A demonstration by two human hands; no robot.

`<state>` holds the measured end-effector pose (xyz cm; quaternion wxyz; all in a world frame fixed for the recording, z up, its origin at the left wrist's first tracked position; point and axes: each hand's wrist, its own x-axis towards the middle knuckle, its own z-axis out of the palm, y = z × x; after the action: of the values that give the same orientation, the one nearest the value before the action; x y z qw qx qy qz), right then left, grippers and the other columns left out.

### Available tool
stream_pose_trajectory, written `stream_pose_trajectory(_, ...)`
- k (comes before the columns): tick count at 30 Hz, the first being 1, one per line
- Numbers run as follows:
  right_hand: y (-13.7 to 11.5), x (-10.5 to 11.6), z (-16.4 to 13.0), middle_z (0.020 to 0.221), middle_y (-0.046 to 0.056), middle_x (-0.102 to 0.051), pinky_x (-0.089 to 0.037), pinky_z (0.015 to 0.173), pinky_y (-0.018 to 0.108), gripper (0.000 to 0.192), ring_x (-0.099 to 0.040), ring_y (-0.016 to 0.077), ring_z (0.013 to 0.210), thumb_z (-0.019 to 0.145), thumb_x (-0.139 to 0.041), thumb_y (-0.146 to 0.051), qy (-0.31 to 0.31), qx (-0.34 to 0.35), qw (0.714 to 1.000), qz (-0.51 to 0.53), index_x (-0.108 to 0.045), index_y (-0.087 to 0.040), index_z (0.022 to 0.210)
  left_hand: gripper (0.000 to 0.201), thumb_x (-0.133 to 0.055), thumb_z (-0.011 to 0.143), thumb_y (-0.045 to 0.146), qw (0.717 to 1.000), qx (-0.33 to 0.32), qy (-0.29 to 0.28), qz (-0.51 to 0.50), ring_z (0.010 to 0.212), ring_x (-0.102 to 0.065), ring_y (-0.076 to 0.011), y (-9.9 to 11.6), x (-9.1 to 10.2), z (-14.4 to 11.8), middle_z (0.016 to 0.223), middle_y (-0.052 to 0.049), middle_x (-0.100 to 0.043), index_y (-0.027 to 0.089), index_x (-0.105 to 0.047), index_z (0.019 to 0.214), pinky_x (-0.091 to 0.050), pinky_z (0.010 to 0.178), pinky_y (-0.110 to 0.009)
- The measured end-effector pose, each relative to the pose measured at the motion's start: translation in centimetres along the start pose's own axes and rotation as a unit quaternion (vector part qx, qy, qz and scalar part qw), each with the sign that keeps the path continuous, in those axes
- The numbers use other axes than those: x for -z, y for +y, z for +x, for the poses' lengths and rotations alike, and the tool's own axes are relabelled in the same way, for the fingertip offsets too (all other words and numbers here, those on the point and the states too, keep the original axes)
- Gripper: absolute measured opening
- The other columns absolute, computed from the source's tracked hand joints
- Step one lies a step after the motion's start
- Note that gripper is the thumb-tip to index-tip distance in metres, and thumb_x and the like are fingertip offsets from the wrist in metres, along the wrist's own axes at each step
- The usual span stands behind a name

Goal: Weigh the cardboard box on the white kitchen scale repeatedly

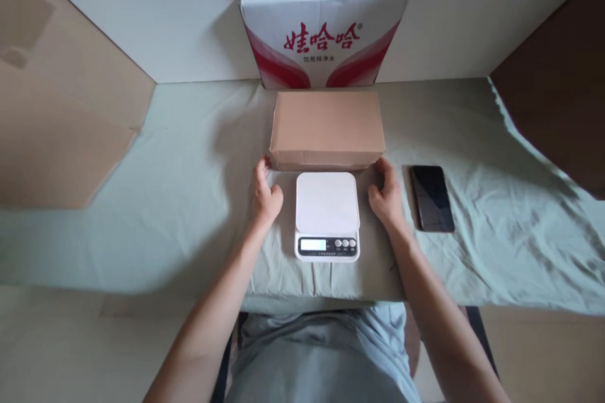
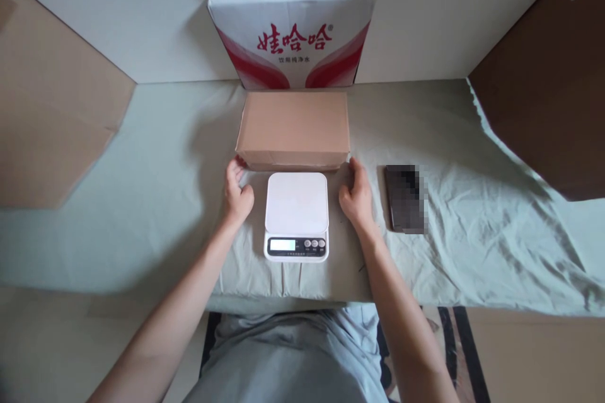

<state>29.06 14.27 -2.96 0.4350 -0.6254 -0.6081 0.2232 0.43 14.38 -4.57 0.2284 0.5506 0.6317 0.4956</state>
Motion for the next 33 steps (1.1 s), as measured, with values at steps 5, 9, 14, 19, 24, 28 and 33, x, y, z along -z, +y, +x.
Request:
stream_pose_trajectory(5, -0.2, -0.2, 0.0, 0.132, 0.013, -0.059, -0.045, 0.108, 0.056, 0.067, -0.056, 0.0283, 0.124, 0.066, -0.049, -0.006, -0.009, 0.044, 0.995, -0.088, -0.046, -0.022, 0.131, 0.078, -0.045, 0.064, -0.007, 1.0, 0.009, 0.011, 0.021, 0.13, -0.054, -0.0215, 0.5, -0.2, 0.0, 0.141, -0.015, -0.053, 0.017, -0.038, 0.137, -0.041, 0.115, -0.04)
stream_pose_trajectory(9, -0.3, -0.3, -0.1, 0.132, 0.013, -0.059, -0.045, 0.109, 0.056, 0.066, -0.055, 0.029, 0.125, 0.065, -0.049, -0.006, -0.01, 0.046, 0.994, -0.1, -0.046, -0.021, 0.13, 0.078, -0.044, 0.063, -0.007, 1.0, 0.0, 0.003, 0.026, 0.128, -0.055, -0.0212, 0.7, -0.1, 0.0, 0.14, -0.014, -0.054, 0.017, -0.038, 0.137, -0.041, 0.115, -0.04)
stream_pose_trajectory(14, -0.4, 0.0, 0.1, 0.131, 0.012, -0.06, -0.043, 0.11, 0.055, 0.066, -0.057, 0.0274, 0.123, 0.065, -0.05, -0.007, 0.002, 0.015, 1.0, -0.017, -0.047, -0.022, 0.13, 0.079, -0.043, 0.064, -0.007, 1.0, 0.003, 0.011, 0.005, 0.128, -0.056, -0.0207, 0.3, 0.0, 0.2, 0.14, -0.015, -0.054, 0.016, -0.038, 0.138, -0.043, 0.113, -0.039)
stream_pose_trajectory(19, -0.8, -0.9, 2.1, 0.138, 0.007, -0.056, -0.046, 0.105, 0.051, 0.069, -0.055, 0.0252, 0.124, 0.064, -0.053, -0.013, -0.022, -0.014, 0.987, 0.156, -0.045, -0.028, 0.13, 0.082, -0.044, 0.062, -0.008, 1.0, 0.013, -0.013, -0.018, 0.13, -0.054, -0.0194, 0.2, -0.6, 2.1, 0.139, -0.008, -0.057, 0.024, -0.041, 0.137, -0.043, 0.113, -0.037)
stream_pose_trajectory(24, -3.2, -1.3, 3.9, 0.1, 0.002, -0.066, -0.053, 0.088, 0.041, 0.045, -0.06, 0.0205, 0.095, 0.06, -0.054, -0.018, -0.036, -0.014, 0.969, 0.245, -0.057, -0.023, 0.104, 0.065, -0.044, 0.062, -0.006, 0.997, 0.054, -0.036, -0.049, 0.109, -0.065, -0.0207, 3.2, -1.1, 4.1, 0.112, -0.008, -0.068, 0.018, -0.051, 0.122, -0.051, 0.1, -0.038)
stream_pose_trajectory(28, -6.0, 1.4, 2.2, 0.099, 0.0, -0.064, -0.052, 0.089, 0.037, 0.04, -0.061, 0.0185, 0.096, 0.065, -0.061, -0.022, -0.016, 0.011, 0.963, 0.268, -0.057, -0.026, 0.104, 0.068, -0.044, 0.061, -0.006, 0.997, -0.006, -0.014, -0.073, 0.106, -0.062, -0.0164, 7.2, 1.1, 2.1, 0.105, -0.004, -0.064, 0.02, -0.049, 0.124, -0.049, 0.102, -0.034)
stream_pose_trajectory(33, -7.1, 4.2, -3.0, 0.105, 0.004, -0.066, -0.049, 0.1, 0.043, 0.039, -0.061, 0.0237, 0.11, 0.071, -0.069, -0.034, 0.002, 0.019, 0.966, 0.257, -0.057, -0.027, 0.107, 0.06, -0.045, 0.064, -0.005, 0.993, -0.014, -0.007, -0.117, 0.108, -0.062, -0.0131, 9.6, 3.9, -4.3, 0.105, -0.003, -0.063, 0.022, -0.052, 0.117, -0.046, 0.104, -0.029)
